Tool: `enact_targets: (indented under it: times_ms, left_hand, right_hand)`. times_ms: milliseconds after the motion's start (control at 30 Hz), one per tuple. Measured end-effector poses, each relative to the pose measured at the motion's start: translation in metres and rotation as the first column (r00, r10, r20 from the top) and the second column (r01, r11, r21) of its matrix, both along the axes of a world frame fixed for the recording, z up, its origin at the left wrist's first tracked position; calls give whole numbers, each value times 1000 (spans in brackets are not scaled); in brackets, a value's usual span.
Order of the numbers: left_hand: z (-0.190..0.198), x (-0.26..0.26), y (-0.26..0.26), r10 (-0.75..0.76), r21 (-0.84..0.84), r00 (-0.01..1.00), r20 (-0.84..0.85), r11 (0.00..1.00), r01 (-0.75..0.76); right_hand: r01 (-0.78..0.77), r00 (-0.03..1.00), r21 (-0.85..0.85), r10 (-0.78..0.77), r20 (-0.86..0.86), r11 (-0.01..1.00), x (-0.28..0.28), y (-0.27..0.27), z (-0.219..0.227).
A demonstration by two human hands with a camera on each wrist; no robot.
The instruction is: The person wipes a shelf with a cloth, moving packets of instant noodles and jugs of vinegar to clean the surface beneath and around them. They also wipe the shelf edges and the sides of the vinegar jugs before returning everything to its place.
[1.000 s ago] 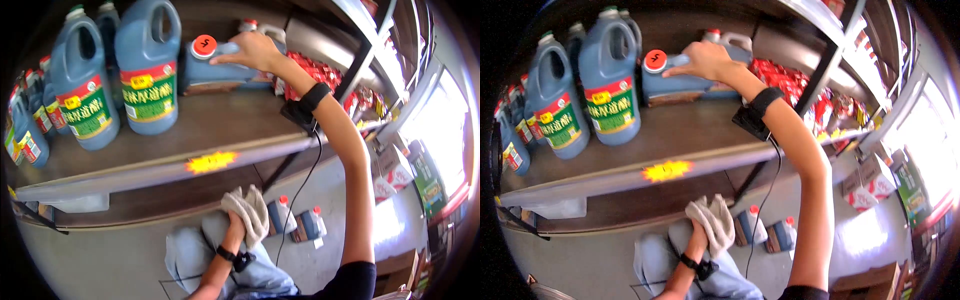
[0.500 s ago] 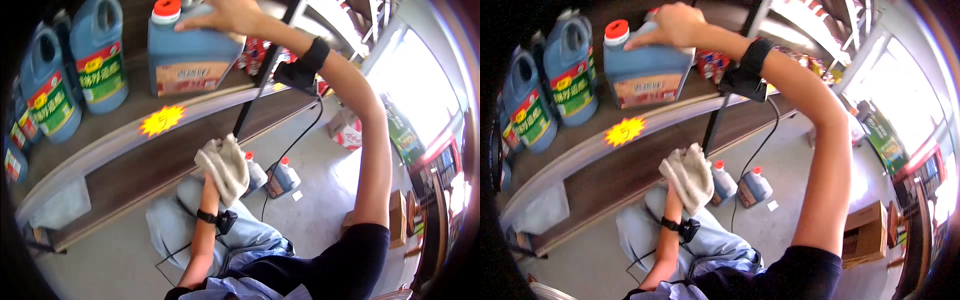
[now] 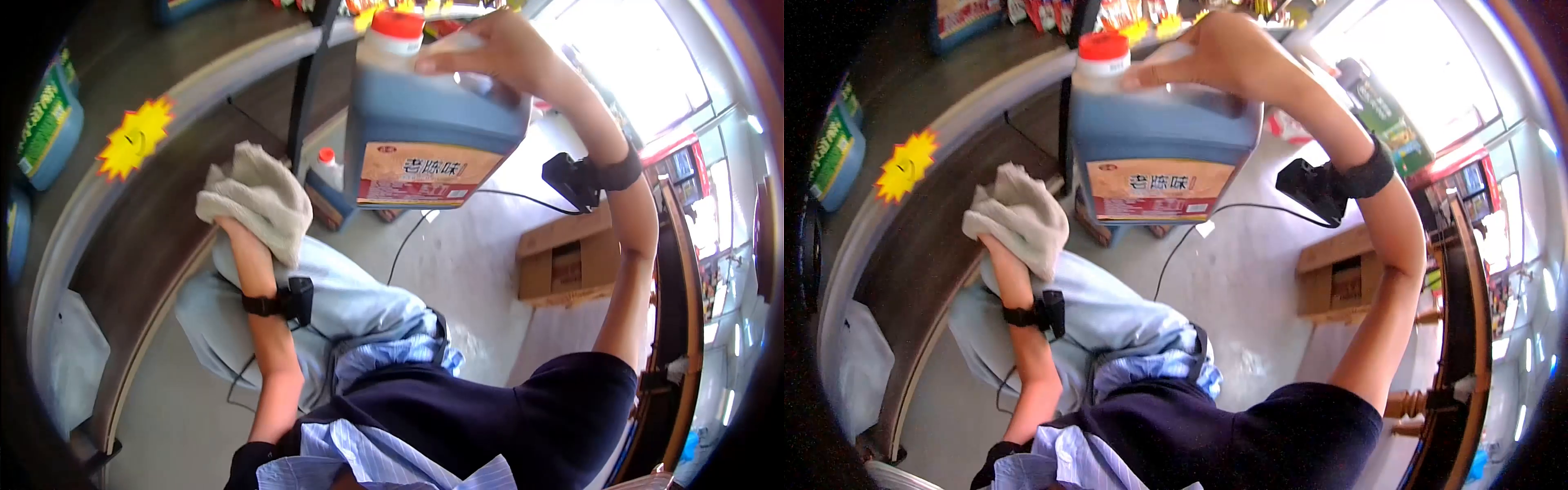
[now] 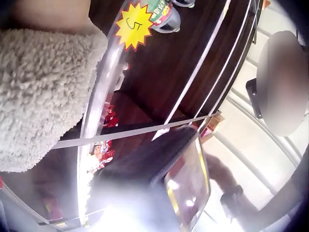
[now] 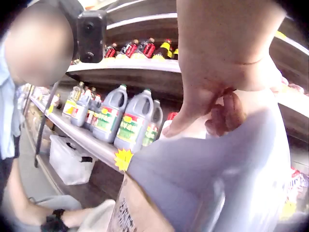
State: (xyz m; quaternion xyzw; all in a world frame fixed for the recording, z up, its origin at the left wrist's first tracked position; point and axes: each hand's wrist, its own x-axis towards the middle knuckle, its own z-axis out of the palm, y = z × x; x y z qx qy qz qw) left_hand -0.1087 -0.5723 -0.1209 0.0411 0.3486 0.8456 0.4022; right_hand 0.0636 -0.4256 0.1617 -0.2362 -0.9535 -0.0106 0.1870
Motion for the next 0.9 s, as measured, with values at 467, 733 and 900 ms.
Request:
enact_targets:
  times_ms: [467, 733, 900]
  left_hand:
    - [1, -19, -9, -111, 152, 993, -40, 982, 116]
    - [16, -48, -32, -295, 445, 951, -94, 842, 305]
    - [17, -74, -44, -274, 365, 953, -132, 880, 303]
  right_hand:
    - [664, 736, -445, -419, 532, 601, 80, 38, -230]
    - [615, 788, -551, -458, 411, 564, 94, 30, -287]
    - [560, 828, -524, -454, 329, 642, 123, 34, -359]
